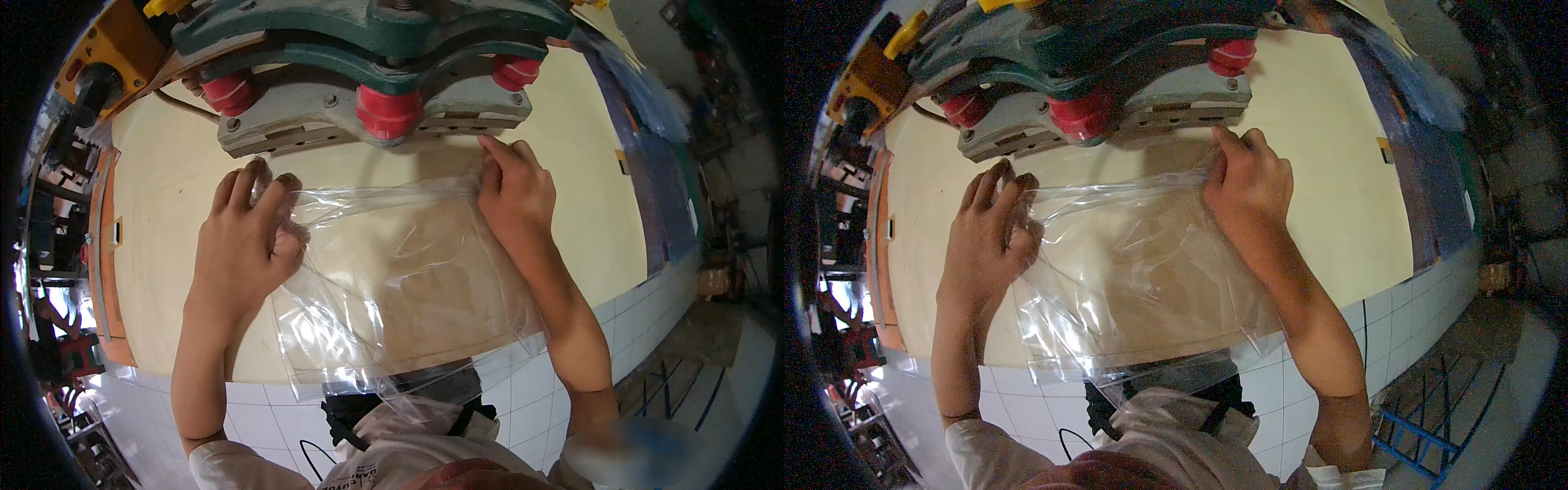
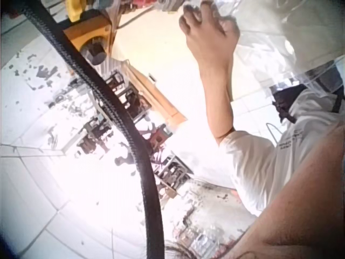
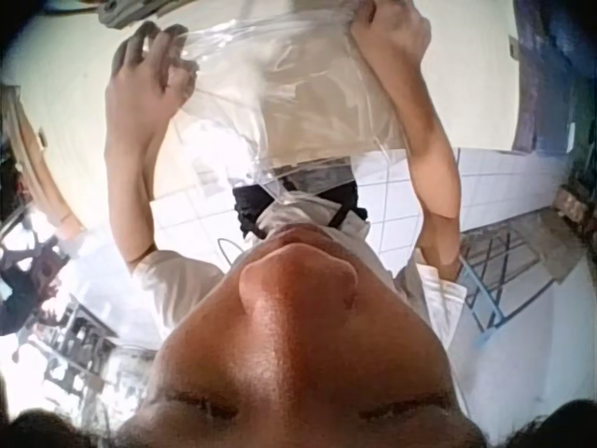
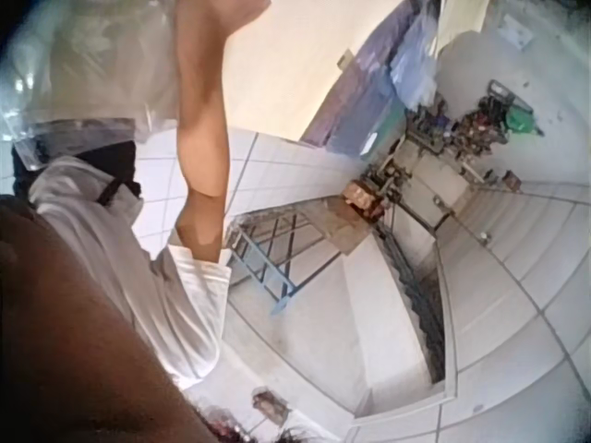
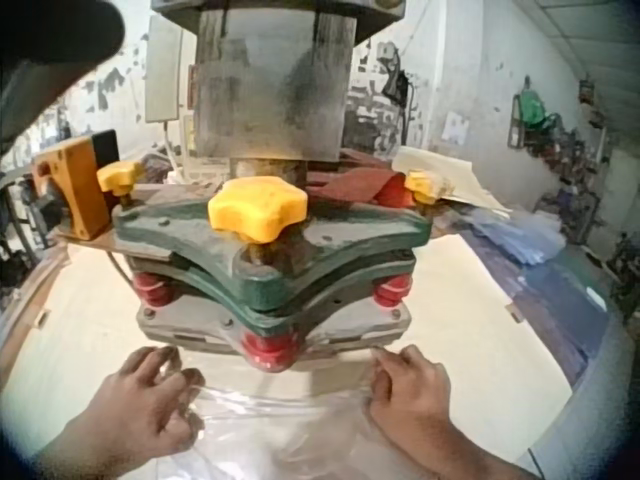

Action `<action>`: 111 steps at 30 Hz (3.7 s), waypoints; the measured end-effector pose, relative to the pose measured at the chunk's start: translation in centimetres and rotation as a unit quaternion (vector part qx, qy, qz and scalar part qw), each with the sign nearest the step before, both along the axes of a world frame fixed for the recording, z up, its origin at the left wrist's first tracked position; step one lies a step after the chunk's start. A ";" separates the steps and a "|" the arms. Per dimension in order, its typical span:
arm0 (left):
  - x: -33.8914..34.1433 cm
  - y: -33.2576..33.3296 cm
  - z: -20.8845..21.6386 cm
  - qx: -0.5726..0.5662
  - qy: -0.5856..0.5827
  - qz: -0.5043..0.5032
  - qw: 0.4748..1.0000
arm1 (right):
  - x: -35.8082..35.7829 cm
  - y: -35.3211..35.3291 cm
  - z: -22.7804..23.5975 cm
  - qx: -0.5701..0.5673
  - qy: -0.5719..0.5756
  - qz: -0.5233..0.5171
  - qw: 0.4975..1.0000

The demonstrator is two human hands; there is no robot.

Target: The person unfolds and aligns plastic bags by hand, then positions and presses them under a heat sealing machine.

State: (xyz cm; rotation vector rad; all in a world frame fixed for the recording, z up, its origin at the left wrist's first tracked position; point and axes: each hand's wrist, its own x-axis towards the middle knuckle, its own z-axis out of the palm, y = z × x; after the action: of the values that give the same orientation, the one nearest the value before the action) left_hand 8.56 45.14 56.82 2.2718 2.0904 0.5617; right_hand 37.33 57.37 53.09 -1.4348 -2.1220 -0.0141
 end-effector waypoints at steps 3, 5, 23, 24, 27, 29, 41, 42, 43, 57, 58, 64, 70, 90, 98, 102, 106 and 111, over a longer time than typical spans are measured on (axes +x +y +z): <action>0.0 0.0 -0.1 0.012 0.005 -0.001 1.000 | 0.0 0.0 -0.1 -0.002 0.000 -0.001 1.000; -0.1 0.0 0.0 0.020 0.004 -0.005 1.000 | 0.0 0.1 -0.1 0.004 -0.003 -0.003 1.000; -0.2 -0.2 0.2 0.010 -0.013 -0.004 1.000 | -0.2 -0.2 0.2 -0.005 -0.010 -0.006 1.000; -0.3 -0.1 0.2 0.011 -0.013 -0.004 1.000 | -0.1 -0.2 0.3 -0.004 -0.010 -0.006 1.000; -0.2 0.0 0.2 0.009 -0.011 -0.009 1.000 | -0.1 -0.2 0.5 -0.009 -0.009 -0.008 1.000; -0.1 0.0 0.1 0.008 -0.008 0.005 1.000 | -0.1 -0.2 0.3 -0.015 -0.007 -0.010 1.000; 0.0 -0.1 0.4 0.017 -0.013 0.000 1.000 | 0.0 0.1 0.1 0.008 -0.017 -0.004 1.000; -0.1 -0.3 0.4 0.017 -0.011 0.006 1.000 | -0.2 0.1 0.1 0.022 -0.014 0.005 1.000; -0.2 -0.5 0.1 0.032 -0.016 0.009 0.999 | -0.5 0.0 0.1 0.036 -0.011 0.015 0.999; -1.3 -0.6 -0.6 0.072 -0.011 -0.010 0.997 | -0.6 -0.3 1.0 -0.020 -0.040 -0.021 0.999; -1.3 -0.5 -0.6 0.074 -0.006 -0.012 0.997 | -0.7 -0.3 1.0 -0.019 -0.039 -0.022 0.999; -1.1 -0.4 -0.7 0.077 -0.009 -0.009 0.997 | -0.4 -0.1 0.9 -0.004 -0.045 -0.017 0.999; -1.0 -0.3 -0.9 0.072 -0.002 -0.007 0.997 | -0.2 0.0 0.8 -0.012 -0.045 -0.017 0.999; -0.8 -1.3 -0.2 0.035 -0.080 -0.010 0.996 | 0.9 0.5 0.4 0.000 0.007 -0.025 1.000; -4.2 -4.0 0.2 0.036 -0.205 -0.026 0.978 | 4.1 0.9 3.9 -0.044 0.292 -0.048 0.954; -5.0 -9.7 1.1 0.113 -0.187 0.024 0.976 | 8.9 -2.1 7.3 -0.088 0.448 0.018 0.889; -7.4 -14.0 -0.3 0.181 -0.206 0.074 0.959 | 12.7 -6.9 6.5 -0.105 0.463 -0.013 0.880; -9.4 -15.2 -3.9 0.232 -0.415 0.150 0.867 | 18.1 -7.9 -0.3 -0.091 0.504 -0.078 0.855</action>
State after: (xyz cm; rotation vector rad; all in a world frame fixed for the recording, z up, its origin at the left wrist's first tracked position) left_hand -0.86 29.96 52.96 1.3536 1.9220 1.8225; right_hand 55.43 49.50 52.76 -1.2756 -1.1460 0.7342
